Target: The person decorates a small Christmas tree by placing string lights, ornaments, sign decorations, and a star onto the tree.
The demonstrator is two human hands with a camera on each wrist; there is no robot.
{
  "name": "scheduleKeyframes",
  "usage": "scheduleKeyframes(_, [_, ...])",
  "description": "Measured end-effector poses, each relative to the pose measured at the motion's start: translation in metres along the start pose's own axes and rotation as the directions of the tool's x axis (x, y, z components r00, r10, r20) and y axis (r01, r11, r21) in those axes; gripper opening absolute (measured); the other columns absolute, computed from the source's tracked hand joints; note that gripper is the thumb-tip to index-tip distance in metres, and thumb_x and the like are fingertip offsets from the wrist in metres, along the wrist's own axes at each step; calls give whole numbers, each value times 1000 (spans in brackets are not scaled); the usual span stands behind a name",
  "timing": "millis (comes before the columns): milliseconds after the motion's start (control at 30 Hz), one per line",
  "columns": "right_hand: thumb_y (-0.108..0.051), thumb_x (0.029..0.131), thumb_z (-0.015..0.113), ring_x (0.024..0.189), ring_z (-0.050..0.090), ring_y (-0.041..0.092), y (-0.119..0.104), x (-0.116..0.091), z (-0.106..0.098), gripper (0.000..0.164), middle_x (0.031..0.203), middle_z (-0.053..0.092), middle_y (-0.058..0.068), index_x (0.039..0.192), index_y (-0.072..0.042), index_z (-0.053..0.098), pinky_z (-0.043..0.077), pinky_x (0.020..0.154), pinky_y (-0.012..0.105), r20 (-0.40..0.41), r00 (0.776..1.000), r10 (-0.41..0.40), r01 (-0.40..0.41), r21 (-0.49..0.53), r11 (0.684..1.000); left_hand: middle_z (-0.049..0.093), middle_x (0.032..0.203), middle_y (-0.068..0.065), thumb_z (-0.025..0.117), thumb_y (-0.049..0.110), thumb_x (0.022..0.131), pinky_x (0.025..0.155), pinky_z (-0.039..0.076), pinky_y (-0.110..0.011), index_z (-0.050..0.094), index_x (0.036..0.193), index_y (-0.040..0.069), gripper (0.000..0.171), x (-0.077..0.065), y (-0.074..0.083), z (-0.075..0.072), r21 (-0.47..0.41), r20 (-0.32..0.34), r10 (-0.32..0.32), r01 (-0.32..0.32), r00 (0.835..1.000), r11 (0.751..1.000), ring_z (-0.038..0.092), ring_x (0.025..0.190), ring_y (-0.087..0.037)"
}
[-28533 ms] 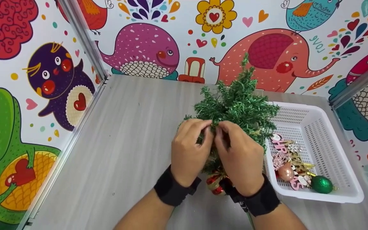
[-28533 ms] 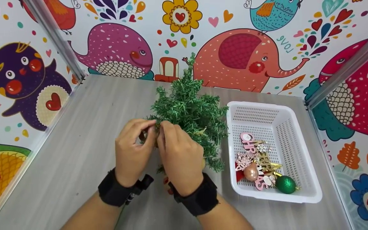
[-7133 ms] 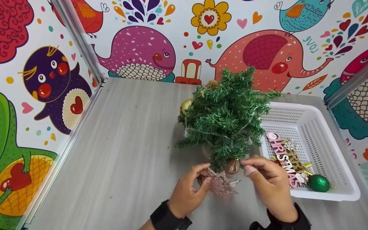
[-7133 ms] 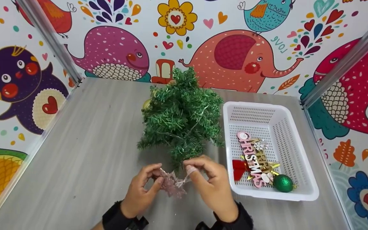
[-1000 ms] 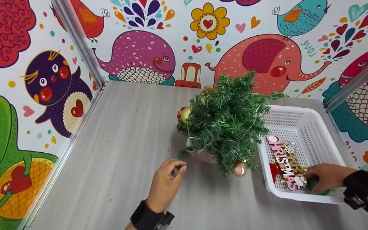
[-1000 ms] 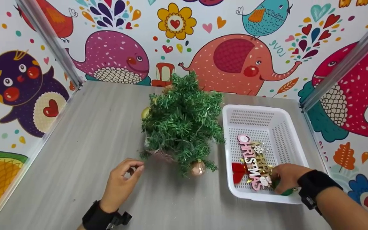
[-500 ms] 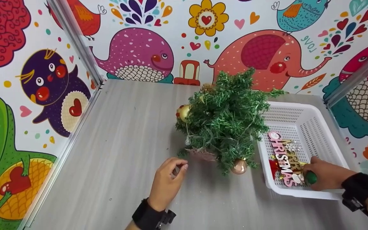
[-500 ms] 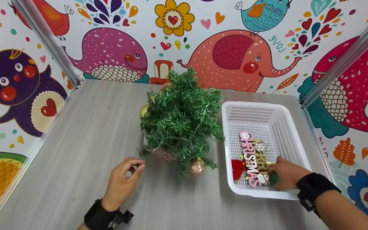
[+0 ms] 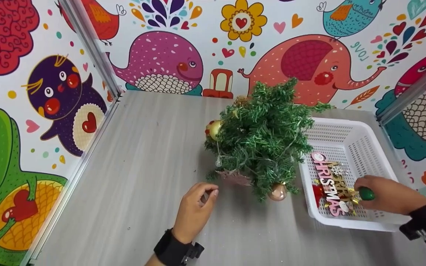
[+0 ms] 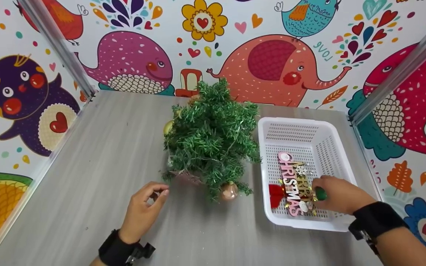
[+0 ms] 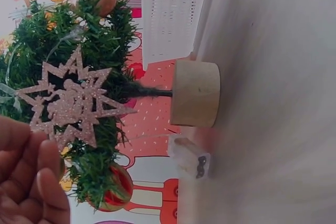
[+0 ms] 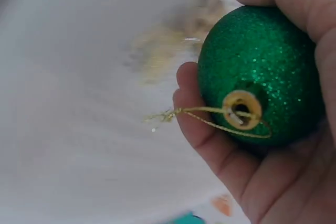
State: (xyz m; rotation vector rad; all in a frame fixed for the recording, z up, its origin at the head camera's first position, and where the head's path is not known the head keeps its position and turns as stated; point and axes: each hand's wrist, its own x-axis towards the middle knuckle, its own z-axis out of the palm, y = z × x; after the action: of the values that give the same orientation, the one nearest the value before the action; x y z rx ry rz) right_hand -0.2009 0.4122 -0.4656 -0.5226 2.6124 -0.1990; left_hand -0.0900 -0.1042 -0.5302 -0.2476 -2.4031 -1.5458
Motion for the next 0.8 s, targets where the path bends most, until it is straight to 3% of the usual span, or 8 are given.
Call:
scheduleKeyframes(133, [-24, 83, 92, 89, 63, 22, -35, -7, -24, 41, 109, 68, 6, 115, -10, 70, 64, 79, 48, -145, 988, -48, 53, 30, 998, 65, 97, 7, 70, 14, 104, 71, 50, -26, 75, 113, 12, 10, 1, 1, 1, -6, -10, 23, -23, 1000, 1000, 56, 80, -6])
scheduleKeyframes(233, [-23, 82, 94, 92, 64, 22, -65, -17, -40, 45, 114, 66, 3, 117, -16, 67, 65, 77, 42, -288, 947, -139, 154, 27, 988, 65, 98, 8, 70, 13, 104, 71, 52, -28, 75, 113, 12, 10, 1, 3, 2, -10, -8, 33, -33, 999, 999, 56, 81, -5])
scheduleKeyframes(367, [-10, 77, 97, 98, 62, 15, -102, -28, -54, 52, 117, 64, -3, 118, -21, 67, 61, 81, 21, -474, 836, -276, 338, 49, 940, 66, 98, 8, 70, 13, 104, 71, 54, -33, 75, 112, 12, 9, 1, 5, 4, -14, -8, 41, -42, 999, 999, 57, 82, -5])
scheduleKeyframes(433, [3, 74, 95, 103, 61, 12, -117, -29, -55, 56, 118, 65, -1, 120, -16, 69, 56, 83, 14, -552, 763, -337, 466, 107, 878, 66, 98, 8, 70, 13, 104, 71, 54, -33, 75, 112, 13, 9, 0, 6, 4, -19, -9, 42, -42, 999, 999, 57, 82, -6])
scheduleKeyframes(533, [23, 72, 81, 112, 62, 14, -135, -22, -45, 53, 122, 67, 11, 119, 2, 68, 56, 89, 16, -672, 625, -398, 712, 280, 644, 66, 98, 8, 70, 14, 104, 71, 54, -34, 75, 112, 15, 9, -2, 9, 5, -31, 5, 31, -31, 999, 999, 57, 82, -6])
scheduleKeyframes(667, [28, 76, 65, 111, 69, 25, -161, -8, -22, 41, 121, 67, 22, 115, 20, 59, 61, 87, 26, -804, 478, -353, 878, 424, 223, 67, 101, 9, 67, 20, 107, 72, 53, -34, 74, 114, 18, 11, -2, 13, 8, -37, 35, 39, -38, 999, 999, 57, 84, -6])
scheduleKeyframes(733, [25, 80, 61, 107, 72, 27, -176, -4, -11, 37, 121, 67, 23, 116, 20, 56, 63, 84, 31, -829, 475, -294, 878, 468, 98, 67, 102, 9, 67, 20, 107, 71, 52, -34, 74, 115, 18, 11, -2, 15, 9, -36, 39, 61, -59, 997, 998, 57, 84, -6])
scheduleKeyframes(800, [22, 84, 57, 105, 73, 29, -190, 1, 1, 35, 121, 66, 24, 118, 18, 56, 64, 81, 34, -831, 499, -244, 857, 515, 1, 67, 101, 8, 67, 19, 106, 70, 52, -32, 74, 114, 17, 11, -1, 18, 13, -35, 38, 99, -97, 994, 995, 57, 83, -6])
